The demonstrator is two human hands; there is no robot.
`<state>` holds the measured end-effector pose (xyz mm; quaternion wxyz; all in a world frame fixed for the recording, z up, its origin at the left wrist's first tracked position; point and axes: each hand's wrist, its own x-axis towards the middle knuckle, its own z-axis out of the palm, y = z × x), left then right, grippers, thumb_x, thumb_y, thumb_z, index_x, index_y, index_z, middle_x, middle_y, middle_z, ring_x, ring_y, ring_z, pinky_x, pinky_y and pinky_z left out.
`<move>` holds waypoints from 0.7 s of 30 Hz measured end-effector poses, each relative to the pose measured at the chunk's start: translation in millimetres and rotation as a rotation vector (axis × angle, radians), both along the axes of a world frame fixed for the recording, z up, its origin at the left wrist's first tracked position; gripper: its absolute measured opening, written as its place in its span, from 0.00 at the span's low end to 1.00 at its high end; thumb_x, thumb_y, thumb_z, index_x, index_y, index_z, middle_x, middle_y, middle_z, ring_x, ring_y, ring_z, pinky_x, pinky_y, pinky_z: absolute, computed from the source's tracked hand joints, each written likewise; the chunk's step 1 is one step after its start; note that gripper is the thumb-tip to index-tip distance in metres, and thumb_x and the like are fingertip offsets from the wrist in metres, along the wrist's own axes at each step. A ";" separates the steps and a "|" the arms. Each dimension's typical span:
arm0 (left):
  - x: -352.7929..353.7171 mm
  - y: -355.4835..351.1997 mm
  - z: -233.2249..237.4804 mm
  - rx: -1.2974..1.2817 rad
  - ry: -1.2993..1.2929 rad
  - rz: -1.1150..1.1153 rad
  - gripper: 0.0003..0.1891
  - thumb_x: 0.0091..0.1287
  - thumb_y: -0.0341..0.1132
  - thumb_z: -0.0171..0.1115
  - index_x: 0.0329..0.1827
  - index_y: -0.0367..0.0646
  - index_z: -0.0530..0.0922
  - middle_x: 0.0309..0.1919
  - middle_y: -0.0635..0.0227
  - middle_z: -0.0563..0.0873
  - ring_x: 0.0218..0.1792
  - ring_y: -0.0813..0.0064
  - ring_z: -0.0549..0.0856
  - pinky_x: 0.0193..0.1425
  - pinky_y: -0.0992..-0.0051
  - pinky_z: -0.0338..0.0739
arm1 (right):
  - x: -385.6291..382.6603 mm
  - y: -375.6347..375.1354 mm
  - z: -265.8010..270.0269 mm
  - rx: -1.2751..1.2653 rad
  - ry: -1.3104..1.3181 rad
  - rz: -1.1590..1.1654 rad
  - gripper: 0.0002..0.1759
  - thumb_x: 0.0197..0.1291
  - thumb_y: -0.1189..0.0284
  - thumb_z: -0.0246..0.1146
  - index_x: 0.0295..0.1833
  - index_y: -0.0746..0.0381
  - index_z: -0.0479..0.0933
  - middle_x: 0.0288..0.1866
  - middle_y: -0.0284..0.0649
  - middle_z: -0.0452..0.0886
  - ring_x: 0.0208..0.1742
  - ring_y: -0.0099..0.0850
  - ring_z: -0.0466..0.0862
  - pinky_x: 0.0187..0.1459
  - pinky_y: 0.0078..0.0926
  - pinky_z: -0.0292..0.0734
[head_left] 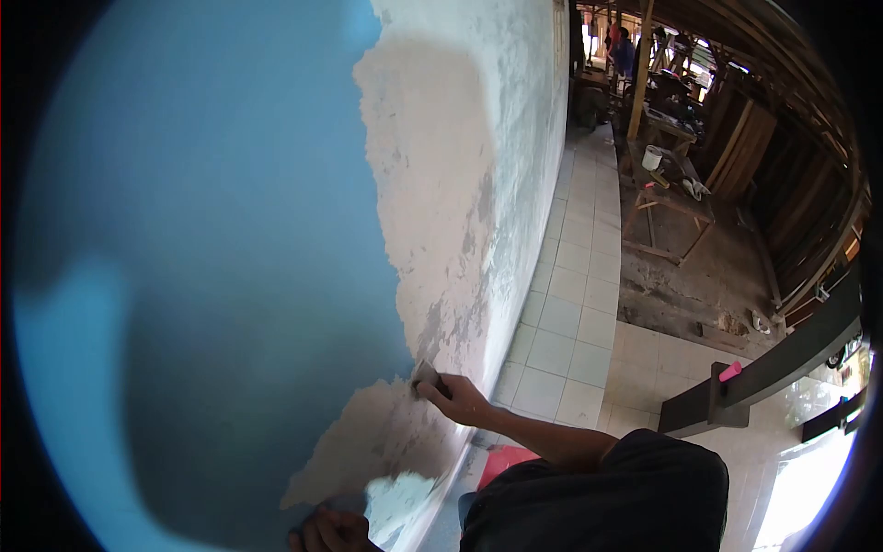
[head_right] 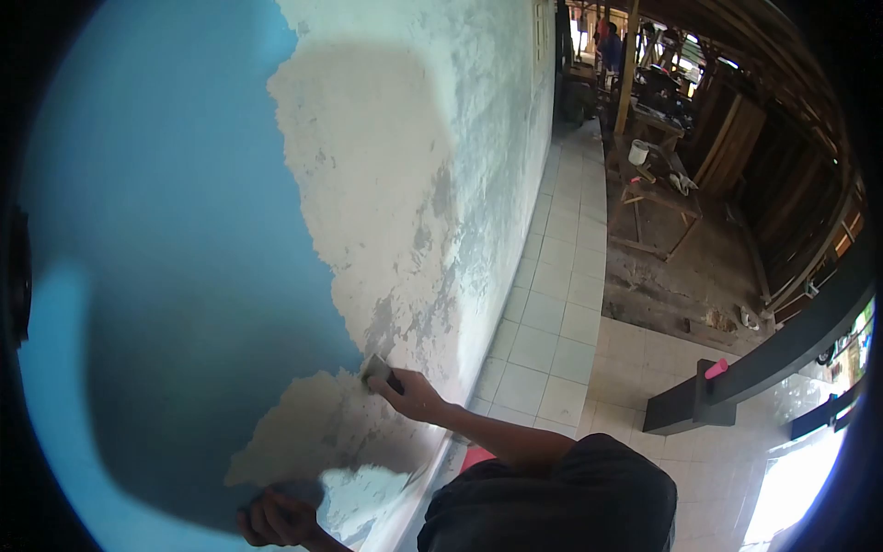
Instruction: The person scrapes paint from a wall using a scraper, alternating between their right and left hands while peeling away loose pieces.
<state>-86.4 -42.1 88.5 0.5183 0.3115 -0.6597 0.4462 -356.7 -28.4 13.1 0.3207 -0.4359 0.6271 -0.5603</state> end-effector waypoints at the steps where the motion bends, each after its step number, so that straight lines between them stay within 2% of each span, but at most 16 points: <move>1: 1.6 0.6 -2.7 0.007 0.003 -0.011 0.08 0.65 0.32 0.60 0.31 0.36 0.78 0.26 0.65 0.80 0.34 0.66 0.78 0.54 0.61 0.72 | 0.0 3.0 7.6 -0.006 -0.005 -0.004 0.28 0.64 0.50 0.57 0.34 0.70 0.76 0.20 0.41 0.73 0.24 0.26 0.71 0.28 0.30 0.68; 2: 1.9 -0.8 -4.4 0.020 0.008 -0.017 0.07 0.65 0.32 0.60 0.31 0.36 0.78 0.26 0.65 0.80 0.33 0.67 0.78 0.54 0.61 0.72 | -2.3 0.9 7.6 0.047 0.085 0.008 0.22 0.66 0.57 0.58 0.37 0.69 0.77 0.22 0.34 0.73 0.27 0.21 0.69 0.29 0.25 0.67; 3: 4.7 -0.7 -5.6 0.038 0.005 -0.016 0.07 0.65 0.31 0.60 0.31 0.36 0.78 0.26 0.65 0.80 0.32 0.68 0.78 0.54 0.61 0.72 | -1.6 -5.2 -4.1 0.005 0.042 0.006 0.20 0.66 0.59 0.59 0.38 0.69 0.77 0.24 0.36 0.76 0.28 0.21 0.71 0.31 0.25 0.69; 4: 7.0 -2.6 -8.1 0.042 0.014 -0.014 0.07 0.64 0.33 0.59 0.31 0.39 0.79 0.27 0.66 0.80 0.37 0.66 0.77 0.54 0.62 0.71 | -1.9 -8.1 -14.9 -0.039 0.005 0.009 0.18 0.66 0.61 0.59 0.39 0.69 0.78 0.25 0.38 0.78 0.29 0.22 0.73 0.33 0.26 0.71; 5: 5.6 -2.9 -9.3 0.048 0.024 -0.004 0.07 0.63 0.35 0.58 0.31 0.42 0.79 0.28 0.67 0.79 0.41 0.65 0.75 0.54 0.63 0.69 | -2.5 -10.6 -31.2 -0.070 0.000 -0.015 0.24 0.65 0.54 0.58 0.42 0.69 0.78 0.24 0.43 0.77 0.26 0.25 0.73 0.32 0.29 0.71; 7: 2.0 -1.5 -4.3 0.059 0.024 0.010 0.06 0.62 0.35 0.59 0.30 0.44 0.79 0.28 0.68 0.79 0.39 0.66 0.75 0.55 0.65 0.69 | -0.5 -2.7 -21.4 -0.029 -0.021 -0.039 0.21 0.66 0.58 0.59 0.41 0.69 0.79 0.27 0.43 0.81 0.29 0.23 0.76 0.34 0.28 0.73; 9: 0.4 -3.8 -4.3 0.050 0.044 0.007 0.06 0.62 0.35 0.59 0.30 0.45 0.79 0.28 0.69 0.79 0.41 0.67 0.75 0.55 0.66 0.68 | 0.0 -3.7 -13.5 0.059 -0.001 -0.072 0.24 0.65 0.56 0.60 0.37 0.70 0.79 0.23 0.42 0.79 0.26 0.22 0.74 0.31 0.27 0.72; 10: 2.0 -3.1 -4.5 0.054 0.041 0.017 0.06 0.62 0.35 0.59 0.30 0.45 0.79 0.28 0.70 0.79 0.42 0.67 0.74 0.55 0.67 0.67 | 1.4 -1.0 -5.8 -0.017 -0.004 -0.066 0.24 0.66 0.56 0.59 0.29 0.68 0.75 0.18 0.31 0.72 0.22 0.18 0.69 0.24 0.23 0.66; 13: 2.3 -2.2 -8.3 0.083 0.052 0.022 0.05 0.61 0.36 0.60 0.30 0.47 0.78 0.30 0.71 0.78 0.49 0.66 0.71 0.56 0.67 0.67 | 1.1 -8.0 -9.2 -0.072 -0.046 -0.073 0.25 0.66 0.54 0.59 0.26 0.64 0.72 0.15 0.28 0.67 0.18 0.15 0.66 0.20 0.18 0.61; 16: 4.5 -1.7 -11.1 0.114 0.042 0.050 0.04 0.61 0.36 0.59 0.30 0.48 0.79 0.32 0.73 0.78 0.53 0.65 0.69 0.58 0.67 0.66 | 0.6 -5.0 -35.4 0.066 -0.132 -0.093 0.27 0.64 0.53 0.60 0.27 0.68 0.74 0.17 0.30 0.68 0.22 0.17 0.64 0.23 0.23 0.61; 20: 6.5 -1.7 -13.4 0.119 0.053 0.034 0.03 0.60 0.36 0.59 0.29 0.49 0.78 0.32 0.74 0.78 0.53 0.66 0.69 0.59 0.68 0.65 | -0.5 -13.2 -0.7 -0.115 -0.115 -0.104 0.27 0.65 0.53 0.59 0.25 0.68 0.73 0.17 0.28 0.67 0.22 0.16 0.64 0.22 0.21 0.59; 21: 7.0 -1.7 -13.8 0.131 0.050 0.047 0.03 0.60 0.36 0.60 0.29 0.50 0.78 0.32 0.74 0.78 0.53 0.66 0.69 0.59 0.68 0.64 | -2.8 -13.8 10.1 -0.069 -0.184 -0.080 0.27 0.65 0.52 0.59 0.25 0.66 0.73 0.17 0.28 0.67 0.23 0.15 0.63 0.22 0.20 0.59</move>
